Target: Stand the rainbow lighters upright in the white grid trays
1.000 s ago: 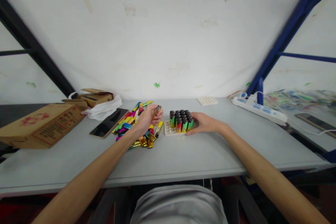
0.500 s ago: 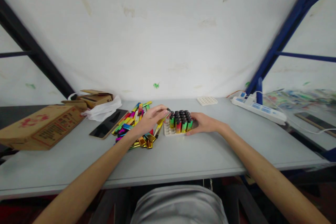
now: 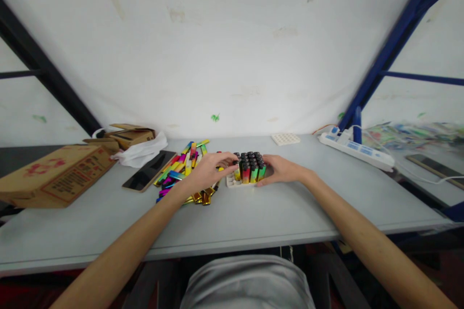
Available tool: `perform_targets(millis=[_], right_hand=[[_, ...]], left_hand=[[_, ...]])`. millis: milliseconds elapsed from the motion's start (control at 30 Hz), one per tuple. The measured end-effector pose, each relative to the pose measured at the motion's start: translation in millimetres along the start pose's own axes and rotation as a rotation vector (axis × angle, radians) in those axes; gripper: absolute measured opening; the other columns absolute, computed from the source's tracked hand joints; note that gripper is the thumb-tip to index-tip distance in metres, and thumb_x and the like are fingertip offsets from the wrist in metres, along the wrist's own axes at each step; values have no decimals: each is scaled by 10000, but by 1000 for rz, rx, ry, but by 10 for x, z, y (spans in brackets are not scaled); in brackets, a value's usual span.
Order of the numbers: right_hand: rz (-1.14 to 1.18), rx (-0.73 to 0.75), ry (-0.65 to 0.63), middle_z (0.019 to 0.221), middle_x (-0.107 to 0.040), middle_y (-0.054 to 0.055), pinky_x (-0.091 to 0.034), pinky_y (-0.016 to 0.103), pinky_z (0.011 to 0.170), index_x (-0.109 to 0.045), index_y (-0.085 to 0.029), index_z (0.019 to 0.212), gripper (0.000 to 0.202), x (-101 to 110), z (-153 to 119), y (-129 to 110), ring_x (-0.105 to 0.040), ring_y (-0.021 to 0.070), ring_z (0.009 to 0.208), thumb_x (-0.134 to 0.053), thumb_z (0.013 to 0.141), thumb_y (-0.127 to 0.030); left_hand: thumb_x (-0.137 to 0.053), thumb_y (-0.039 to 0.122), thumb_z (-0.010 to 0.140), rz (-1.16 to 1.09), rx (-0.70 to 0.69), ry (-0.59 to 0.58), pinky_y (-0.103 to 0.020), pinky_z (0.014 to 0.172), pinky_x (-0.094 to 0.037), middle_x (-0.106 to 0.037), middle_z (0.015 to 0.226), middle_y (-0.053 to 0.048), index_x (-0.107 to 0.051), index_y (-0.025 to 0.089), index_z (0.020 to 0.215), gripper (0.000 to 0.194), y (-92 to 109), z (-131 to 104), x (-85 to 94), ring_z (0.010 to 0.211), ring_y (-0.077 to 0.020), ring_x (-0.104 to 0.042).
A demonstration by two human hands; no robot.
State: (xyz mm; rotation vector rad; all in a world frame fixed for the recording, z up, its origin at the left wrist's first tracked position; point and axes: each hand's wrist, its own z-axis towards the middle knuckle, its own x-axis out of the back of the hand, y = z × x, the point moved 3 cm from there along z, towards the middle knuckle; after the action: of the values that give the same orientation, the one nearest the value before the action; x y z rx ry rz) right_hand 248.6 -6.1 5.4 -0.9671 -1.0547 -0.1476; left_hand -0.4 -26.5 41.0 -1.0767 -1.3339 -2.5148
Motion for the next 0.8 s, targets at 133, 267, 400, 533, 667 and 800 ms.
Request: perform_targets(millis=[133, 267, 400, 533, 667, 800], right_hand=[[10, 4, 7, 1083, -740, 81, -522, 395, 886, -684, -174, 1206, 680, 8, -4, -15, -661, 292, 968, -860, 679, -566], [9, 3, 4, 1076, -743, 80, -520, 382, 871, -689, -171, 1189, 669, 11, -1, -22, -661, 288, 956, -859, 679, -569], [16, 1, -2, 1085, -742, 89, -518, 377, 861, -691, -164, 1185, 677, 13, 1, -31, -661, 290, 955, -860, 675, -576], [24, -1, -2, 1089, -735, 94, -517, 387, 876, -684, -163, 1198, 685, 15, -4, -31, -653, 292, 967, -861, 678, -572], [1, -12, -7, 1089, -729, 90, -517, 399, 877, -688, -173, 1174, 676, 13, -5, -15, -647, 296, 964, -860, 671, -590], [5, -25, 4, 1053, -729, 86, -518, 398, 862, -692, -171, 1139, 676, 15, -3, -5, -646, 296, 944, -864, 652, -608]], left_hand=[[-709, 358, 875, 42, -19, -22, -283, 797, -572, -762, 844, -52, -755, 197, 999, 208, -18, -1, 34, 780, -194, -720], [-688, 337, 892, 77, -43, -59, -279, 791, -565, -767, 852, -40, -733, 217, 1061, 213, -60, 1, -15, 773, -185, -724], [-705, 354, 881, 56, -17, -69, -275, 764, -554, -759, 846, -16, -617, 259, 1255, 395, -55, -22, -79, 786, -187, -724], [-678, 393, 892, 91, 18, -34, -273, 732, -525, -747, 801, -10, -603, 236, 1261, 408, -32, -18, 12, 740, -193, -701], [-566, 405, 933, 302, 96, 130, -289, 757, -494, -751, 798, -47, -715, 195, 989, 264, -146, 21, 346, 725, -205, -674], [-543, 376, 899, 574, 237, 181, -303, 771, -479, -765, 856, -91, -739, 165, 1003, 306, -401, -1, 771, 764, -235, -681]])
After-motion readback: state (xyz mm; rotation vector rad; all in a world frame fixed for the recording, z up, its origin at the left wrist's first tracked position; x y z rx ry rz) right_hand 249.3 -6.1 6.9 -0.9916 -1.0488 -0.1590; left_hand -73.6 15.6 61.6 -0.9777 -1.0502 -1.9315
